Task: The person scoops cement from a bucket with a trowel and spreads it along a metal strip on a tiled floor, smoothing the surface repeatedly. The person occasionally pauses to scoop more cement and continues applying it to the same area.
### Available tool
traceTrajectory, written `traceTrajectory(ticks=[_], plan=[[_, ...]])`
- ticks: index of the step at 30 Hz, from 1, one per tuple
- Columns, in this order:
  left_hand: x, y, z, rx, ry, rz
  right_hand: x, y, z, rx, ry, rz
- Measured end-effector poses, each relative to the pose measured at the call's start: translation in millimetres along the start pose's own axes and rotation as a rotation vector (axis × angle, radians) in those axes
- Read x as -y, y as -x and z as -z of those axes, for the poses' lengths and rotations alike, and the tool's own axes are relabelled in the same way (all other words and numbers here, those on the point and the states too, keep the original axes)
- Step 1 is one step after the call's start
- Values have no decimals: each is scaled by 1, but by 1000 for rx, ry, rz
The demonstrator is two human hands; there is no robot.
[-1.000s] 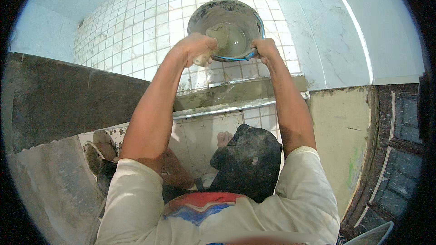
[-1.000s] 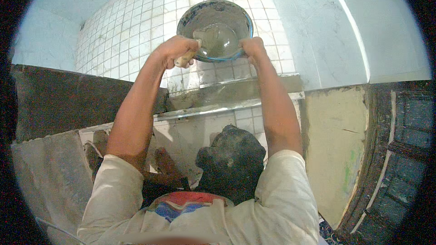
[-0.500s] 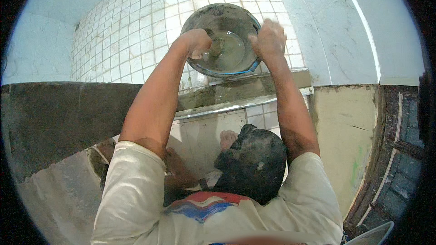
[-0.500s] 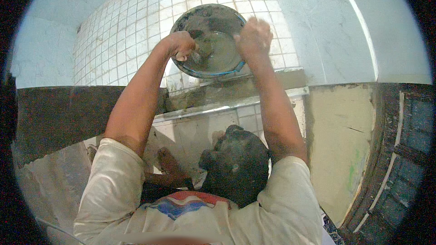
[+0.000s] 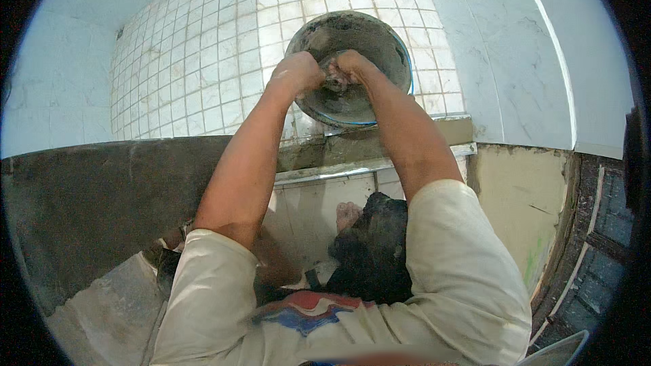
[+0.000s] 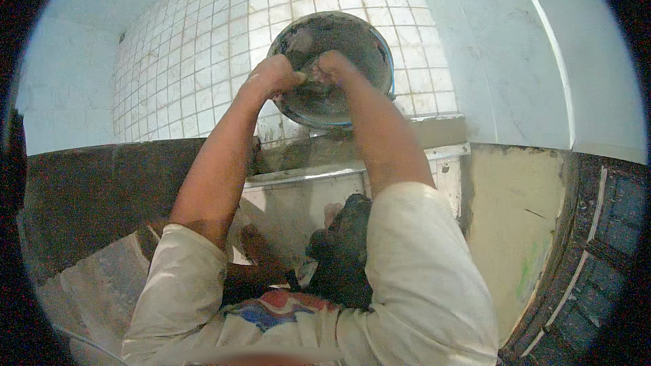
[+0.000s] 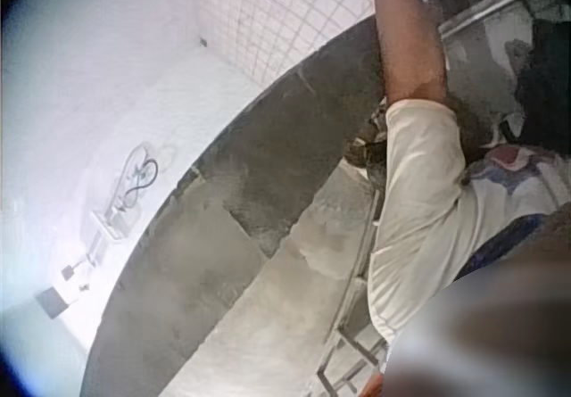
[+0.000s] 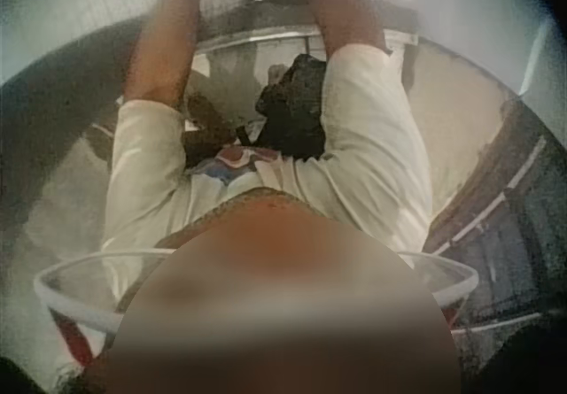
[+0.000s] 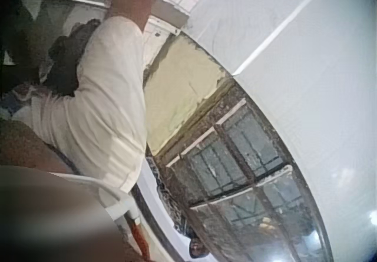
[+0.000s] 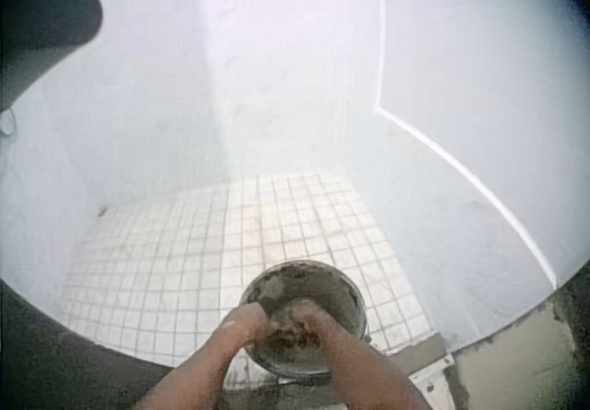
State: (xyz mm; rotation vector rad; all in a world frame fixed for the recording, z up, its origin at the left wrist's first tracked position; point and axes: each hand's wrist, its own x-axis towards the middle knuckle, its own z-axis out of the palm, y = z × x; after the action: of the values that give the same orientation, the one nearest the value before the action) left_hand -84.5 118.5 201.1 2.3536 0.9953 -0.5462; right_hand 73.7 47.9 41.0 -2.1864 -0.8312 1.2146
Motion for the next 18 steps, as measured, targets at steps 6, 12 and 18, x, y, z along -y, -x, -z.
traceTrajectory(ticks=[6, 12, 18], plan=[[-5, -16, 22, 11, 38, 49, 62, 72, -27, -103, -758, 44], [-19, -6, 25, 0, -35, -14, 26, 41, -31, -55, -544, 23], [-7, -4, 22, -23, -51, -72, -34, -2, -11, -167, 463, 16]])
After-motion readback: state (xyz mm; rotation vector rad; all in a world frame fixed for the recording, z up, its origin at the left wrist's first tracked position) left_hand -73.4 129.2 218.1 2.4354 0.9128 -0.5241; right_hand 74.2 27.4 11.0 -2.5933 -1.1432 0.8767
